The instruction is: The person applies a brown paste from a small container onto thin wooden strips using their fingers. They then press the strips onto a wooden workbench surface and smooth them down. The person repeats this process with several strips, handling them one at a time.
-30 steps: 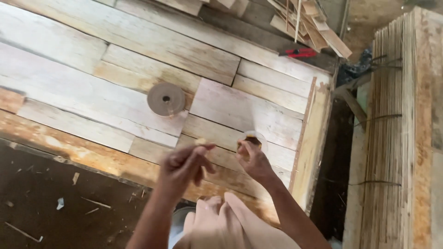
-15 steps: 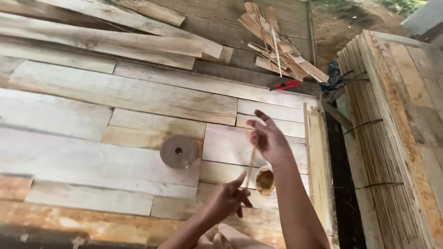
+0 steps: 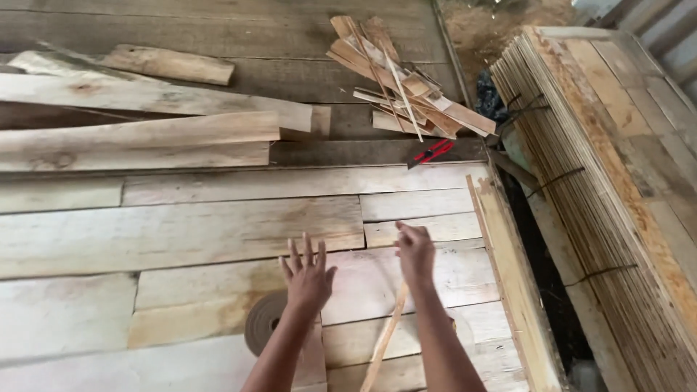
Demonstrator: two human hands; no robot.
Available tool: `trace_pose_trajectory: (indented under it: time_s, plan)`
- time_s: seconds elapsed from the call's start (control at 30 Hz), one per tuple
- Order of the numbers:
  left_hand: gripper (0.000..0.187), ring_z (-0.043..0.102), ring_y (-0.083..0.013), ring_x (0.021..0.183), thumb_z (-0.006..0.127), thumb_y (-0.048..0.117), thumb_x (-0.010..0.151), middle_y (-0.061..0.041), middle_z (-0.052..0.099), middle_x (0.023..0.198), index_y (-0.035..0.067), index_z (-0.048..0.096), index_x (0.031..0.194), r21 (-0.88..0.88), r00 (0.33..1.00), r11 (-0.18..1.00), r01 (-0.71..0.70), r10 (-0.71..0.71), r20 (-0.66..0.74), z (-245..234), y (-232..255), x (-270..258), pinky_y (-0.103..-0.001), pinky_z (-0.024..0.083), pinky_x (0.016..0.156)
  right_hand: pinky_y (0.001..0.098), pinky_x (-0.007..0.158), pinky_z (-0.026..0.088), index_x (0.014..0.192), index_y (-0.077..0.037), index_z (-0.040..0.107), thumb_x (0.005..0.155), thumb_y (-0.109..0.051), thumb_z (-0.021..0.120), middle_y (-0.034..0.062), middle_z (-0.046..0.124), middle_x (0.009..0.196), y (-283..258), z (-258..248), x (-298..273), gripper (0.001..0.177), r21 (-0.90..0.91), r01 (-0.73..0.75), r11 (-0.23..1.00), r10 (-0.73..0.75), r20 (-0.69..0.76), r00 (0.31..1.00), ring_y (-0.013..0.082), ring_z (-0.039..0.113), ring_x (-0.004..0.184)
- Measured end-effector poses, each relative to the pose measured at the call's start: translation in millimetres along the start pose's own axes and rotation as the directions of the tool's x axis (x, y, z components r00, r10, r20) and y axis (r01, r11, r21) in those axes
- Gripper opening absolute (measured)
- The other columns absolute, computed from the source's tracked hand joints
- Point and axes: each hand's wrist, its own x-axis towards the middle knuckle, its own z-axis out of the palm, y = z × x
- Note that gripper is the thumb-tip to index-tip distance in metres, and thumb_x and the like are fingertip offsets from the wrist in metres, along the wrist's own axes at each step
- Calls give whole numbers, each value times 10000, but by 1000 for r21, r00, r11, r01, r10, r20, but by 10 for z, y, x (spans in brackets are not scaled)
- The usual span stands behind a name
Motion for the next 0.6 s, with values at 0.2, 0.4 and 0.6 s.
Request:
trace_pose_trajectory:
  time_s: [0.2, 0.4, 0.6]
  plan:
    - [707, -30, -457, 1552, 418, 495, 1018, -115, 36, 1726, 246, 187, 1638, 52, 986, 999, 5, 4, -168, 561, -362, 874, -695, 9, 1176, 342, 837, 588, 1108, -219, 811, 863, -233, 703, 7, 644, 992, 401, 803, 337, 269, -512, 172, 842, -197, 6, 980, 219, 671, 965]
    - [697, 10, -439, 1551, 400, 466, 1032, -120, 63, 1723, 270, 157, 1654, 75, 955, 996, -47, 66, -290, 894, -527, 1078, -683, -19, 1167, 396, 883, 554, 971, -295, 805, 852, -570, 679, -57, 642, 964, 592, 1116, 641, 325, -569, -40, 822, 95, 67, 993, 202, 604, 1012]
    - [714, 16, -432, 1569, 433, 507, 993, -106, 117, 1720, 281, 217, 1635, 76, 952, 996, -55, 75, -297, 935, -552, 1107, -696, 28, 1172, 477, 899, 554, 861, -265, 797, 775, -535, 709, 16, 687, 963, 662, 1146, 767, 298, -558, -136, 818, 270, 164, 949, 304, 652, 1051]
